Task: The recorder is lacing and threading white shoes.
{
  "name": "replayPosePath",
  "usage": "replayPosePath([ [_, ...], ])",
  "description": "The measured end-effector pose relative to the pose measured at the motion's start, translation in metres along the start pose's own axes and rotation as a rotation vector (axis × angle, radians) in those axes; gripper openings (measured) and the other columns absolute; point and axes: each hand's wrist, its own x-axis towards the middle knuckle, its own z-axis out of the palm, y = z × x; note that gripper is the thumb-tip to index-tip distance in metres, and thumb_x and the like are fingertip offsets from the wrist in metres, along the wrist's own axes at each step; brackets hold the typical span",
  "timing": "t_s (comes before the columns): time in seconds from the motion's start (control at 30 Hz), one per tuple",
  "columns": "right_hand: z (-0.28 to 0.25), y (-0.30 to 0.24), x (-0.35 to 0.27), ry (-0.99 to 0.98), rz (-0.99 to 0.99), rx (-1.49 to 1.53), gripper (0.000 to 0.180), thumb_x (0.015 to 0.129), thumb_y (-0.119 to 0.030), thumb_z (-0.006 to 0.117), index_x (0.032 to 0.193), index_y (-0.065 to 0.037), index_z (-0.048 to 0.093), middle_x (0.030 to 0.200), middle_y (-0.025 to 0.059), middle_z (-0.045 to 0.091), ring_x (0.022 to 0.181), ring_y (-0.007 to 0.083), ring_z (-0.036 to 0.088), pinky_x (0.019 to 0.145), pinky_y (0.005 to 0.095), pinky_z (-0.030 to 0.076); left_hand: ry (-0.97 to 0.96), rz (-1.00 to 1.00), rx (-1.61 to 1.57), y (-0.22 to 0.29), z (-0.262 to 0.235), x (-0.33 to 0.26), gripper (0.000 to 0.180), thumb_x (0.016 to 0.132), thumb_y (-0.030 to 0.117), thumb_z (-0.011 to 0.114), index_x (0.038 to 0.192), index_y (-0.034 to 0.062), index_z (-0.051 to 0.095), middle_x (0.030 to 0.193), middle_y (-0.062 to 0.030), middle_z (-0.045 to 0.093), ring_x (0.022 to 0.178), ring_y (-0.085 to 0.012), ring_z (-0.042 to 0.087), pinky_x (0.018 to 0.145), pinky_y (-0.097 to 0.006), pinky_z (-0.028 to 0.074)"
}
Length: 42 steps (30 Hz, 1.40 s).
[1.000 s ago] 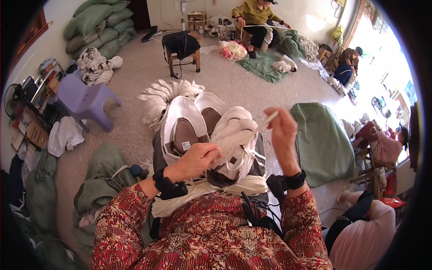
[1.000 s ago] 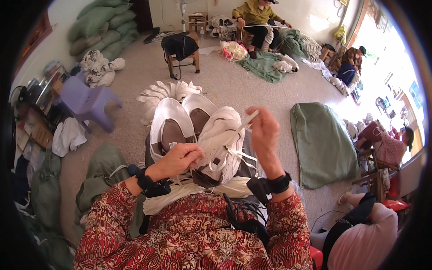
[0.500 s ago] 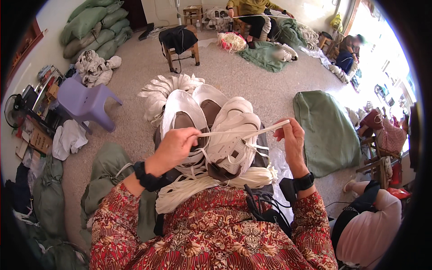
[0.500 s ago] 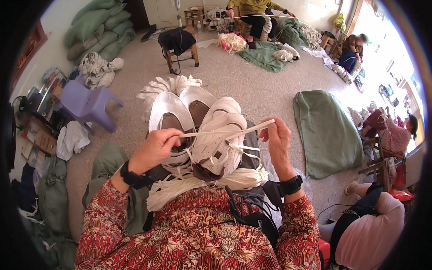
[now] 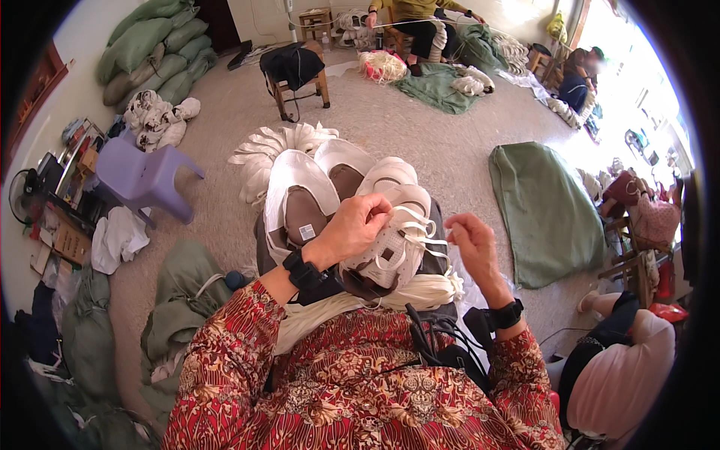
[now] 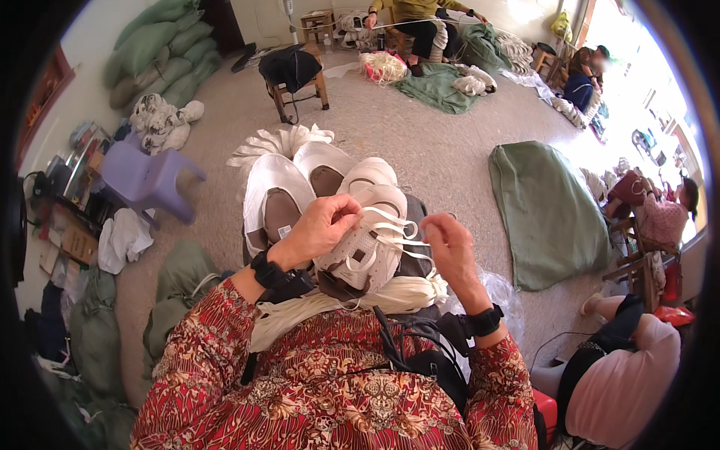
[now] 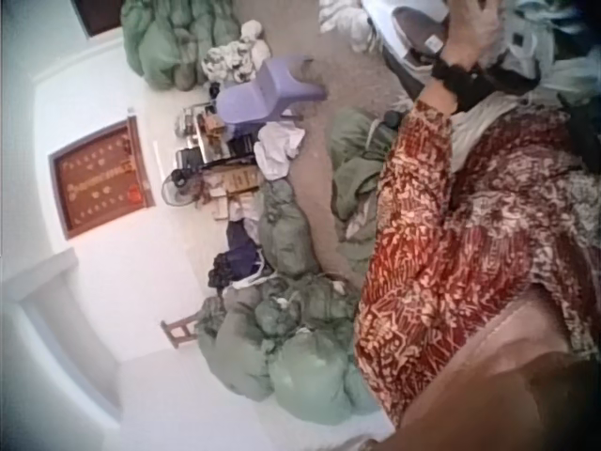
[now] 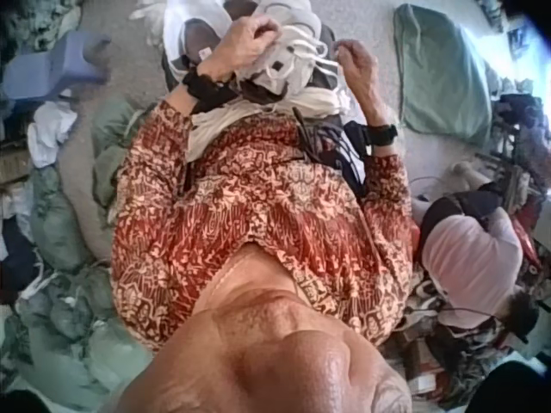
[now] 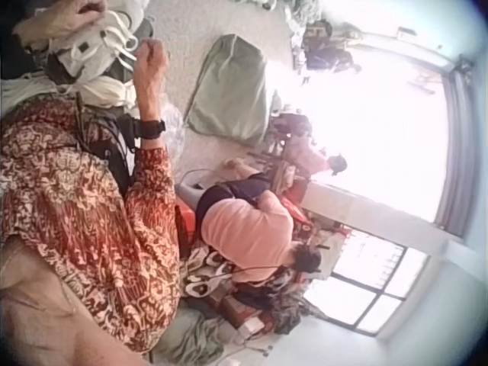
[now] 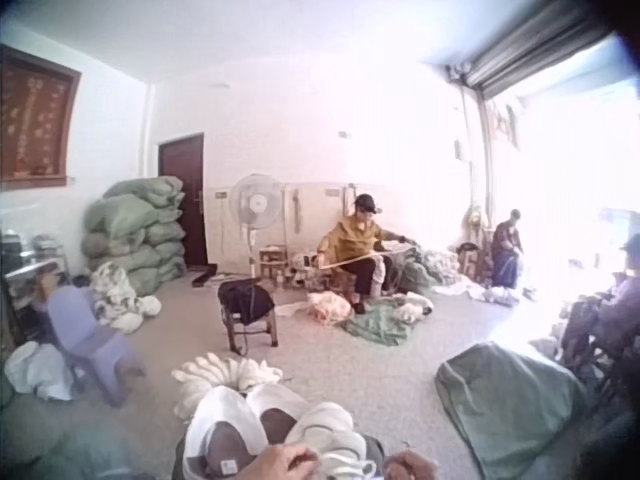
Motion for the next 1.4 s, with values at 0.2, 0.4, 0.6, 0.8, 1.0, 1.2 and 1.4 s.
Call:
replayPosePath([
  [0.2, 0.022, -0.013, -0.015, -0.367, 0.094, -0.120, 0.014, 0.098, -0.009, 0.060, 0.104, 0.002, 0.067, 0.088, 0.0053, 0.068, 0.078, 0.0112, 0.064, 0.070, 0.0261, 0.052, 0.035, 0.201, 0.280, 0.005, 0.000, 0.000, 0.007, 0.092, 0.003, 0.063, 0.097, -0.0011, 0.065, 0.084, -0.0093, 0.063, 0.072, -0.0191, 0.061, 0.066, -0.033, 0.049],
  [0.4, 0.029, -0.023, -0.017, -0.306, -0.064, -0.180, 0.018, 0.094, -0.012, 0.065, 0.102, 0.004, 0.066, 0.089, 0.0135, 0.068, 0.076, 0.0215, 0.066, 0.069, 0.0332, 0.053, 0.012, 0.278, 0.501, 0.012, 0.004, 0.001, 0.009, 0.090, 0.006, 0.060, 0.095, 0.0000, 0.065, 0.091, -0.0161, 0.064, 0.081, -0.0359, 0.065, 0.070, -0.042, 0.051],
  [0.6, 0.028, -0.034, -0.021, -0.299, -0.051, -0.197, 0.020, 0.093, -0.016, 0.067, 0.098, 0.004, 0.065, 0.086, 0.0166, 0.066, 0.074, 0.0265, 0.066, 0.068, 0.0362, 0.052, 0.031, 0.281, 0.468, 0.008, 0.002, 0.004, 0.009, 0.090, 0.007, 0.061, 0.093, 0.0006, 0.066, 0.090, -0.0162, 0.064, 0.083, -0.0370, 0.065, 0.072, -0.043, 0.052],
  [0.8, 0.039, -0.035, -0.033, -0.303, -0.068, -0.298, 0.032, 0.090, -0.024, 0.074, 0.097, 0.003, 0.061, 0.084, 0.0150, 0.066, 0.073, 0.0239, 0.066, 0.066, 0.0359, 0.052, -0.018, 0.257, 0.527, 0.005, 0.008, 0.000, 0.009, 0.088, 0.008, 0.062, 0.093, 0.0012, 0.066, 0.090, -0.0154, 0.064, 0.084, -0.0350, 0.065, 0.073, -0.043, 0.052],
  [1.0, 0.030, -0.033, -0.023, -0.336, -0.148, -0.384, 0.038, 0.088, -0.030, 0.075, 0.102, 0.003, 0.060, 0.085, 0.0160, 0.065, 0.075, 0.0303, 0.065, 0.067, 0.0416, 0.052, 0.008, 0.459, 0.793, -0.003, 0.014, -0.009, 0.014, 0.085, 0.007, 0.064, 0.099, 0.0041, 0.066, 0.091, -0.0113, 0.060, 0.087, -0.0324, 0.063, 0.074, -0.043, 0.053],
  [1.2, 0.031, -0.050, -0.006, -0.160, -0.183, -0.256, 0.010, 0.092, -0.007, 0.064, 0.098, 0.002, 0.065, 0.090, 0.0193, 0.067, 0.077, 0.0340, 0.067, 0.068, 0.0420, 0.053, 0.067, 0.522, 0.926, 0.005, 0.017, -0.026, 0.038, 0.083, 0.006, 0.060, 0.119, -0.0051, 0.059, 0.108, -0.0169, 0.061, 0.102, -0.0327, 0.059, 0.083, -0.038, 0.054],
  [1.4, 0.063, -0.058, -0.001, -0.333, -0.383, -0.509, 0.009, 0.089, -0.006, 0.060, 0.095, 0.000, 0.061, 0.091, 0.0207, 0.065, 0.080, 0.0421, 0.064, 0.068, 0.0477, 0.051, 0.026, 0.365, 1.197, 0.004, 0.027, -0.017, 0.034, 0.079, 0.011, 0.060, 0.108, -0.0078, 0.059, 0.103, -0.0173, 0.059, 0.098, -0.0307, 0.058, 0.085, -0.033, 0.052],
])
